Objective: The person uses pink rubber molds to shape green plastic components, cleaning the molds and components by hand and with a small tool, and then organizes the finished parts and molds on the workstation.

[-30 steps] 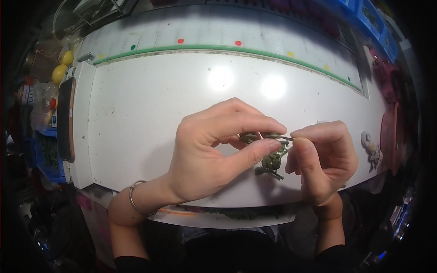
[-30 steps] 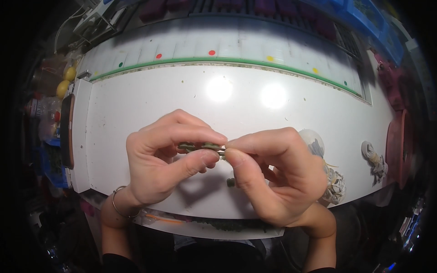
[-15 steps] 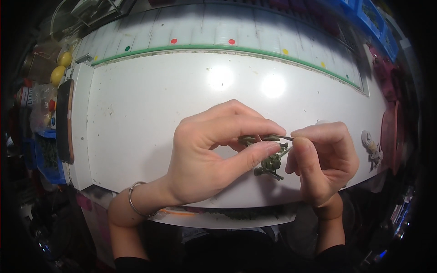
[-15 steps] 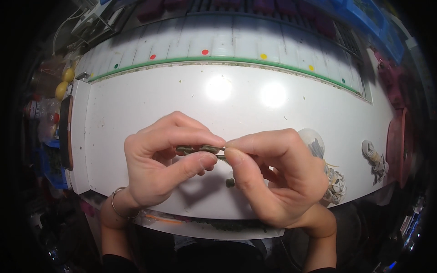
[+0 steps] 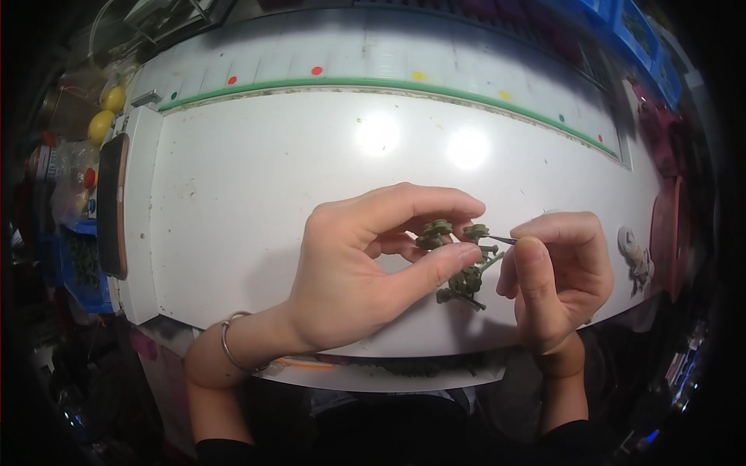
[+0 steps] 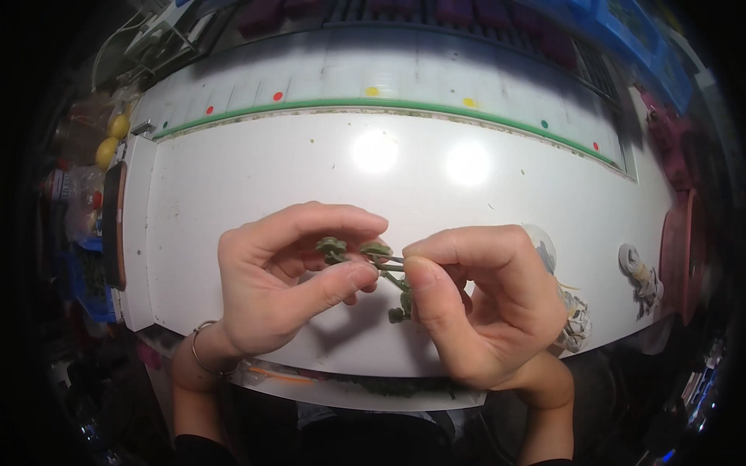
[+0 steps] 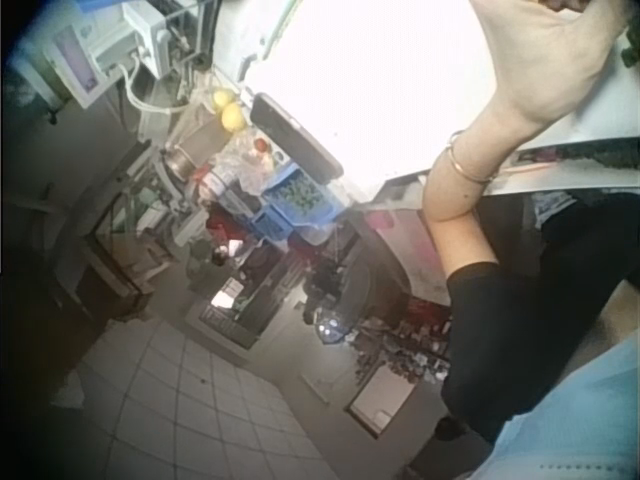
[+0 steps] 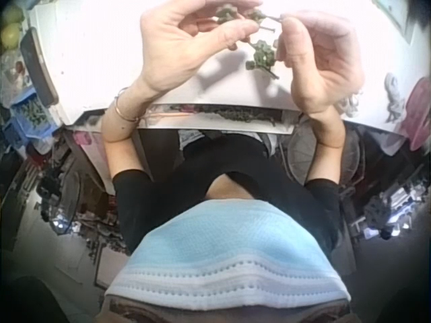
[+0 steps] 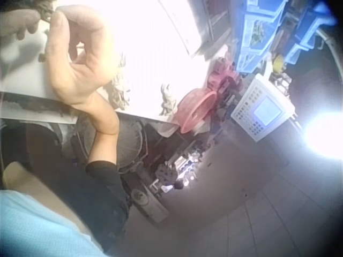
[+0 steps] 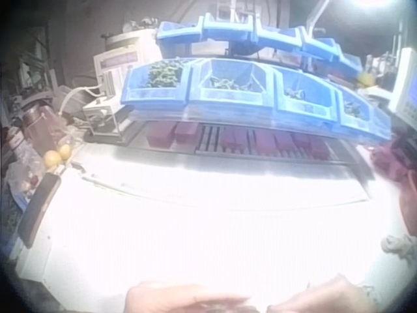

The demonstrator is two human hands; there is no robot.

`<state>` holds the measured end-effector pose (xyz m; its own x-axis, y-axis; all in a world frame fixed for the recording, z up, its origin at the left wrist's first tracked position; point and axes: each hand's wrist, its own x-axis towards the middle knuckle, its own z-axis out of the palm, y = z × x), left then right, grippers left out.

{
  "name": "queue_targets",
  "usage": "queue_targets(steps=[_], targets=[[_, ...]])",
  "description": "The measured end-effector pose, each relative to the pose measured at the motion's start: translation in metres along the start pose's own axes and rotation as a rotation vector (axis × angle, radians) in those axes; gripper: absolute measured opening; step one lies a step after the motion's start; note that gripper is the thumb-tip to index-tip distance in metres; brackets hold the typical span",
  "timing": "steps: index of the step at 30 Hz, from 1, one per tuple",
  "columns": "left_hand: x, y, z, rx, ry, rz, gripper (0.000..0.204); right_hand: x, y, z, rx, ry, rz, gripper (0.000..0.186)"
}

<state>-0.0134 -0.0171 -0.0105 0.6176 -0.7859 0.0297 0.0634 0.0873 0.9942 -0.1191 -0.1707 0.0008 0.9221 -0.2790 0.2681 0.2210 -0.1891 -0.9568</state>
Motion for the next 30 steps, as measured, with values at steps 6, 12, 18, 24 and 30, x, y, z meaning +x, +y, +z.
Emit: queue_targets(steps=[6, 12, 18, 24, 30], targets=[[0.006, 0.005, -0.001, -0.326, -0.001, -0.104, 0.04, 0.002, 0.007, -0.001, -0.006, 0.082, -0.068, 0.011], [0.008, 0.004, -0.006, -0.43, 0.004, -0.17, 0.042, 0.005, 0.01, -0.004, -0.057, 0.154, -0.095, 0.006], [0.008, 0.005, -0.009, -0.476, 0.039, -0.274, 0.04, 0.006, 0.01, -0.003, -0.107, 0.192, -0.01, 0.003], [0.014, -0.007, -0.012, -0.367, 0.17, -0.223, 0.036, 0.019, 0.015, -0.001, -0.219, 0.141, 0.315, 0.008], [0.014, -0.011, -0.009, 0.245, 0.338, -0.156, 0.036, 0.022, 0.02, -0.005, -0.26, 0.11, 0.289, 0.01]])
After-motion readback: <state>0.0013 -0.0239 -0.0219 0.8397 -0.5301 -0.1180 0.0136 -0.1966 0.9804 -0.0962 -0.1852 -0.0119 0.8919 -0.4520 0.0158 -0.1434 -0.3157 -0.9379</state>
